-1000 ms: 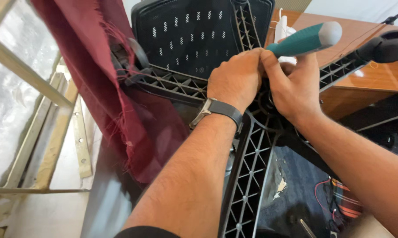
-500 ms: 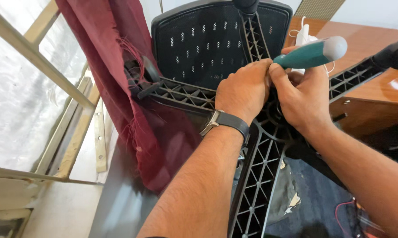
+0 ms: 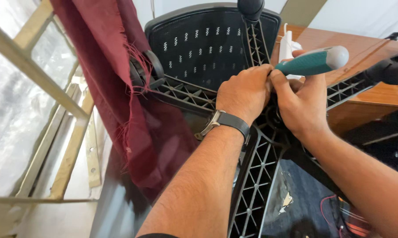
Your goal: The person uses a manual screwdriver to tighten a screw into the central hub of an overturned office chair base. The hands rotate the tool repeatedly to secure the screw while the chair remains upside down.
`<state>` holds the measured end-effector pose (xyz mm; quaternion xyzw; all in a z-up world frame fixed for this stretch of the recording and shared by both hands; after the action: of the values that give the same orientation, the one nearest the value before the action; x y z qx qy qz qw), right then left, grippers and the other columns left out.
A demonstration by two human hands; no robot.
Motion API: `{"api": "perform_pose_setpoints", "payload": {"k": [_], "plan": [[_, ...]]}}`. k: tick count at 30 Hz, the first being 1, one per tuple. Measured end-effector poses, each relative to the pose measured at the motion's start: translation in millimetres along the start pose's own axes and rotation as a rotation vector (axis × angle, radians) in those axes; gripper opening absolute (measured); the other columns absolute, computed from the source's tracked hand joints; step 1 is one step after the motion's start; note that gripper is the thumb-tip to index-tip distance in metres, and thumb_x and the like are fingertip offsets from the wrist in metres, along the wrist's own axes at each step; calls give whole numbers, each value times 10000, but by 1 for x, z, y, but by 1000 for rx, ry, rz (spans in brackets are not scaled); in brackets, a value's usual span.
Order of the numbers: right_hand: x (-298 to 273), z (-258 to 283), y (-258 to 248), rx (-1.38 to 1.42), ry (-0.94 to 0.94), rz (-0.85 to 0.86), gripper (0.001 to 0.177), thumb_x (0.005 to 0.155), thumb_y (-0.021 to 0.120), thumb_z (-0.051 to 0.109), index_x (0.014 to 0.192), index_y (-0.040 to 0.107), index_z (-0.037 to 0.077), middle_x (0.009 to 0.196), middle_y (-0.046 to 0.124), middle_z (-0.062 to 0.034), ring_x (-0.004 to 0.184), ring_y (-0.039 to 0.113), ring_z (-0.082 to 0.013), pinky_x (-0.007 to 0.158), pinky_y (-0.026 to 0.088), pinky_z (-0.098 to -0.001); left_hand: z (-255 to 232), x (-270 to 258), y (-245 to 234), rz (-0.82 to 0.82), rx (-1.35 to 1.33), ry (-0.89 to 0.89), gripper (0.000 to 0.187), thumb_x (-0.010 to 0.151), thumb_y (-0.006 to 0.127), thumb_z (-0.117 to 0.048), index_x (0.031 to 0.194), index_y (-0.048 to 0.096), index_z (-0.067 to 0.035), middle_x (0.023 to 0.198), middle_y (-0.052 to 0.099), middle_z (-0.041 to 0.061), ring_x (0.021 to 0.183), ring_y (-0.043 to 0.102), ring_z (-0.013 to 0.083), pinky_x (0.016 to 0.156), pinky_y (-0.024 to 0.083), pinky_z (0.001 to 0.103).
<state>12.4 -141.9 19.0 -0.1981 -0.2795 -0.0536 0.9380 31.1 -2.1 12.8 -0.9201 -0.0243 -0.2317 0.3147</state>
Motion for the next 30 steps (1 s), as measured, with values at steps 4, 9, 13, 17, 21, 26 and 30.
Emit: {"api": "perform_pose_setpoints", "payload": {"k": [4, 9, 13, 17, 21, 26, 30], "plan": [[1, 3, 4, -64, -26, -55, 428, 1071, 706, 106, 1374, 439, -35, 1250, 591, -112, 1003, 684, -157, 792, 604, -290, 2, 5, 0, 53, 14, 15, 232, 977, 512, -314, 1107, 688, -239, 1059, 759, 41, 954, 724, 336, 774, 566, 506], [2, 4, 4, -17, -1, -57, 362, 1073, 687, 103, 1340, 477, -23, 1171, 655, -99, 945, 690, -145, 764, 585, -291, 4, 9, 1, 77, 7, 27, 232, 957, 537, -336, 1105, 684, -235, 1050, 755, 48, 951, 719, 338, 775, 560, 507], [4, 1, 6, 35, -7, -33, 285, 1079, 670, 81, 1295, 517, -24, 1152, 655, -92, 960, 703, -146, 811, 617, -300, 6, 10, 4, 65, 9, 21, 233, 936, 549, -324, 1105, 685, -238, 1053, 762, 37, 952, 727, 331, 761, 567, 502], [5, 4, 3, -3, -14, -8, 239, 1078, 667, 66, 1249, 526, -25, 1145, 657, -94, 965, 704, -149, 820, 616, -300, 6, 7, 5, 26, 27, 17, 235, 943, 548, -332, 1104, 686, -232, 1048, 759, 49, 937, 728, 339, 753, 568, 504], [6, 5, 2, 51, 16, 27, 232, 1068, 673, 74, 1221, 522, -14, 1119, 640, -78, 973, 688, -138, 835, 604, -290, 1, 3, 4, -13, 107, -21, 226, 973, 540, -353, 1076, 688, -216, 1032, 760, 58, 943, 728, 344, 773, 573, 500], [7, -5, -5, 25, -68, 108, 179, 1073, 676, 75, 1167, 552, -13, 1116, 621, -71, 957, 673, -141, 809, 605, -298, -3, -8, 7, -66, 64, -82, 220, 969, 520, -328, 1081, 687, -238, 1032, 760, 48, 915, 724, 349, 732, 562, 511], [8, -9, -5, 119, -100, 173, 192, 1117, 698, 59, 1165, 529, -18, 1070, 595, -82, 988, 630, -140, 845, 564, -293, -9, -18, 4, -158, 64, -130, 235, 966, 514, -319, 1099, 699, -258, 1036, 763, 48, 915, 724, 349, 745, 556, 513]]}}
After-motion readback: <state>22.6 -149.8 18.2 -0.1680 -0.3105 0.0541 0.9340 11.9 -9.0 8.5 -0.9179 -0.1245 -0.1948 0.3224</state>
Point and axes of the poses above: each hand's wrist, its own x-axis towards the middle knuckle, its own y-axis out of the palm, z = x × y, the point moved 3 cm from there along x, towards the middle knuckle
